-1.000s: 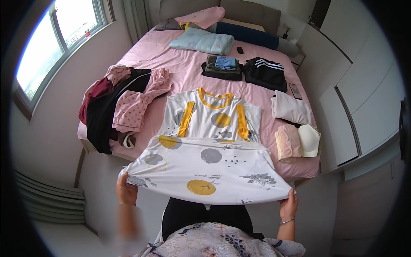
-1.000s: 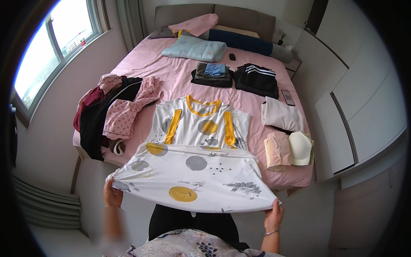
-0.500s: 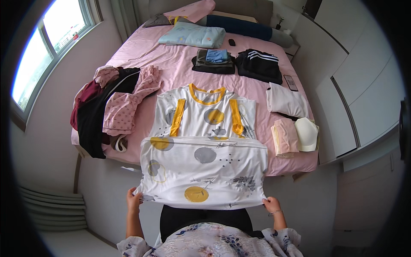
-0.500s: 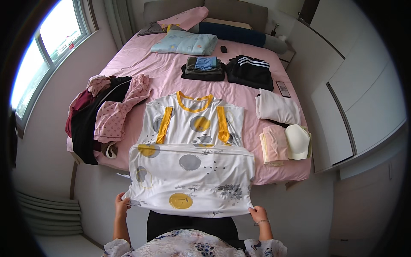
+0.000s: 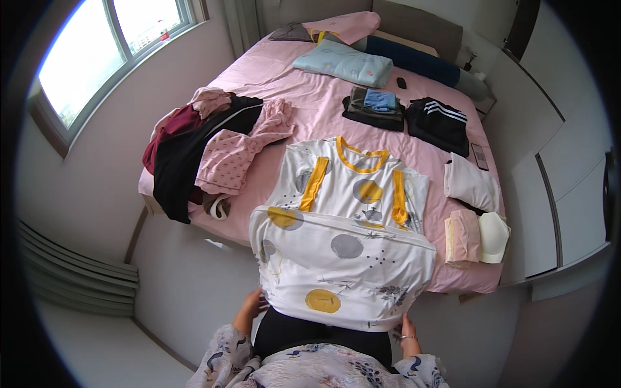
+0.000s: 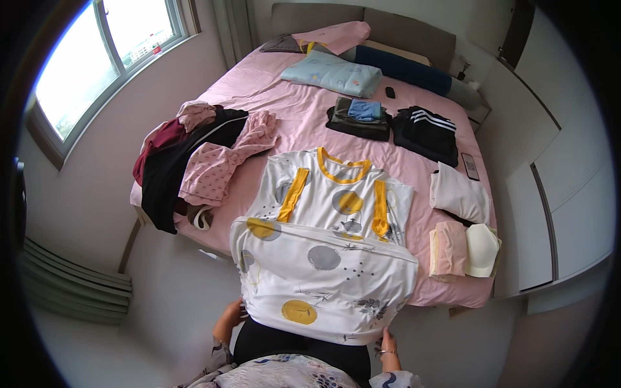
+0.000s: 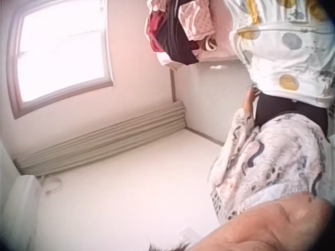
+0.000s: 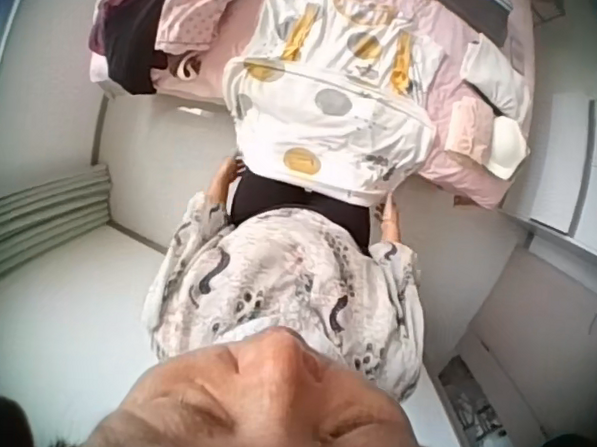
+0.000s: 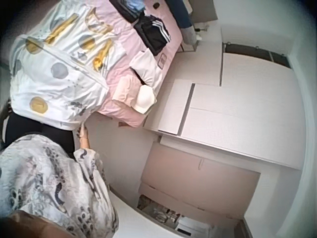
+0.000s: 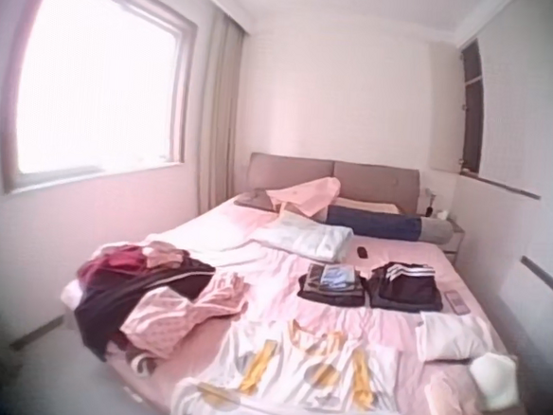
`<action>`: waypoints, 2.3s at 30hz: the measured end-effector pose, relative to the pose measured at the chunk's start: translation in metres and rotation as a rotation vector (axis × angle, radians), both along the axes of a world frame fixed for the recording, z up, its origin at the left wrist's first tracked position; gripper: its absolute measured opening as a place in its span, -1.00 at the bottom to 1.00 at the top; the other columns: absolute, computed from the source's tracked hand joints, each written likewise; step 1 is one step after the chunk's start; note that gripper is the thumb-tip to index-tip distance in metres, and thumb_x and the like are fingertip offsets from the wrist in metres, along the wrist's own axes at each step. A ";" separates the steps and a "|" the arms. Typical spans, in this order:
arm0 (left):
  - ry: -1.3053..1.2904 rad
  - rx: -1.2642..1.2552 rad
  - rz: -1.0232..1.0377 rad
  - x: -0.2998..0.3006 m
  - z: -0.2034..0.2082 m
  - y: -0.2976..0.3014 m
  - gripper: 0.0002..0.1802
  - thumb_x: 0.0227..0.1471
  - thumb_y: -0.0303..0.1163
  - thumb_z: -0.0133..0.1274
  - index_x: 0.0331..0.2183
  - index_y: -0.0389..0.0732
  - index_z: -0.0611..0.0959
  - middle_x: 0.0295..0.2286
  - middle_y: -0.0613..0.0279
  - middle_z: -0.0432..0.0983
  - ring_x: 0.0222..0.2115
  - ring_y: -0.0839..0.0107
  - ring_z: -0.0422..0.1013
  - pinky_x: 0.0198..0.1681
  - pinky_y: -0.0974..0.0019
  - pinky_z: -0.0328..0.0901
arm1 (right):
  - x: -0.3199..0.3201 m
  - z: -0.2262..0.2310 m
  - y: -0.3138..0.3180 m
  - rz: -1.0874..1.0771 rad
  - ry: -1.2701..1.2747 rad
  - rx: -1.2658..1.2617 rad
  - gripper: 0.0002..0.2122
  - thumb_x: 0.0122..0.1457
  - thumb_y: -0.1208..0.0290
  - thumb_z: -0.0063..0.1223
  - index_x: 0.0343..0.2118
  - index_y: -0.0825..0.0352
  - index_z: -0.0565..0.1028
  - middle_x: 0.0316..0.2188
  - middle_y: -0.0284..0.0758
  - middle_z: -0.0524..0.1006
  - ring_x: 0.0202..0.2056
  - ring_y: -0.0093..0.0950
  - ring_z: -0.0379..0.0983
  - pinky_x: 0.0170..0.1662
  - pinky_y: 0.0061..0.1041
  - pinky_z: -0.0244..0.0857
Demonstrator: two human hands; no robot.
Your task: The person folds a white button-up shirt, a patterned long-sleeve shirt, and black pants on a bed. Each item is smoothed, folded in sections, and placed into a neat stack on the bed.
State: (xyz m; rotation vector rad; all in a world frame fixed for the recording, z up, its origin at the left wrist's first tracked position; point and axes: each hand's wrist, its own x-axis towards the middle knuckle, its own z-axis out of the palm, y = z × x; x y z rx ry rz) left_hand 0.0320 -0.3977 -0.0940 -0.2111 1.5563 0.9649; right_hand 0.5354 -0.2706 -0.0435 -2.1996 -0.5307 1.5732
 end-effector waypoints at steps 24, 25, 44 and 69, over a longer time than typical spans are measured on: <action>0.593 0.852 0.629 0.022 0.190 0.021 -0.56 -0.08 -0.65 -0.07 -0.09 -0.24 0.33 -0.23 0.16 0.38 -0.27 0.42 0.36 -0.13 0.38 0.27 | 0.038 0.124 -0.024 -0.217 0.474 0.794 -0.60 0.17 0.16 -0.25 -0.12 0.43 0.34 -0.16 -0.17 0.42 -0.16 -0.33 0.39 -0.18 -0.27 0.32; 0.608 0.905 0.598 0.022 0.205 0.035 -0.54 -0.08 -0.65 -0.07 -0.07 -0.23 0.32 -0.23 0.18 0.38 -0.28 0.44 0.36 -0.15 0.41 0.28 | 0.027 0.143 -0.011 -0.267 0.527 0.862 -0.59 0.17 0.16 -0.26 -0.11 0.44 0.34 -0.14 -0.18 0.41 -0.12 -0.33 0.37 -0.12 -0.27 0.28; 0.306 1.070 0.253 -0.096 0.207 0.396 -0.77 0.02 -0.49 -0.07 -0.21 -0.21 0.52 -0.42 0.25 0.51 -0.48 0.49 0.45 -0.46 0.48 0.36 | -0.061 0.126 0.411 -0.161 0.672 0.758 -0.61 0.12 -0.05 -0.15 -0.30 0.25 0.39 -0.41 -0.37 0.45 -0.38 -0.48 0.38 -0.34 -0.47 0.27; 1.681 0.565 -0.952 -0.012 0.142 0.286 -0.40 -0.09 -0.07 -0.02 0.01 -0.08 0.37 0.04 0.03 0.19 0.12 0.13 0.01 0.17 0.06 -0.18 | -0.092 0.081 0.235 1.050 -0.909 1.017 -0.43 -0.05 0.09 0.01 0.07 0.09 0.23 0.10 -0.21 0.16 0.12 -0.23 0.03 0.18 -0.14 -0.22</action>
